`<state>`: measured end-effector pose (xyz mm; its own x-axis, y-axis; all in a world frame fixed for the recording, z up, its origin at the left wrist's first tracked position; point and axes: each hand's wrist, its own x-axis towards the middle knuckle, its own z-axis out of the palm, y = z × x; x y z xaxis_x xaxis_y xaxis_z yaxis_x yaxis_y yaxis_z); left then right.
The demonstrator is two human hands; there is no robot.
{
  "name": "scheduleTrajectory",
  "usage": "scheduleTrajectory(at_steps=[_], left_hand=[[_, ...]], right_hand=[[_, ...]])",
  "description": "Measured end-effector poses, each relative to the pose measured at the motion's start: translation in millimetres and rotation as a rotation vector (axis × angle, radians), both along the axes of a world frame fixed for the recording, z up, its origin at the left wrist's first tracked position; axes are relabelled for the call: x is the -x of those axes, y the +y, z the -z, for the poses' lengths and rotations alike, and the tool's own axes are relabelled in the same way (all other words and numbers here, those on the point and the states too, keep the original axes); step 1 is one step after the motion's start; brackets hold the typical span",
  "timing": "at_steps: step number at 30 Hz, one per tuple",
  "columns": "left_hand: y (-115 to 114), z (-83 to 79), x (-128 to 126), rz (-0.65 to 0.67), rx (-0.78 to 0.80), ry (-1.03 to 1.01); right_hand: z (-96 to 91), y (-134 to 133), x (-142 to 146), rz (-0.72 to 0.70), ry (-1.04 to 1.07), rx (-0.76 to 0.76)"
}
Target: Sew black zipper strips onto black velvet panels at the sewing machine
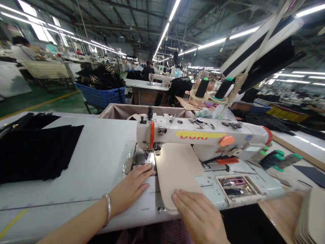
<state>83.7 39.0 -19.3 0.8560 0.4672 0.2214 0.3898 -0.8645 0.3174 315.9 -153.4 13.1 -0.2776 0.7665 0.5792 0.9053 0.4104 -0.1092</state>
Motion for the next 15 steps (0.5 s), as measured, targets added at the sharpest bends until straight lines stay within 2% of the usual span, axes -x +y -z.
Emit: scheduleTrajectory(at_steps=[2,5,7,9,15], left_hand=[[1.1,5.7,-1.7,-0.007,-0.021,0.024],[3.2,10.7,-1.3,-0.013,-0.059,0.038],[5.2,13.7,-0.8,-0.022,-0.084,0.049],[7.7,17.2,-0.3,-0.029,-0.108,0.061],[12.3,26.7,2.2,-0.031,-0.163,0.059]], right_hand=[[-6.5,15.6,-29.7,0.16,-0.035,-0.016],[-8.1,43.4,-61.6,0.366,-0.068,0.129],[-3.8,61.1,-71.6,0.36,-0.076,0.276],[2.0,75.3,-75.9,0.342,-0.068,0.347],[14.9,97.5,-77.7,0.397,-0.104,0.281]])
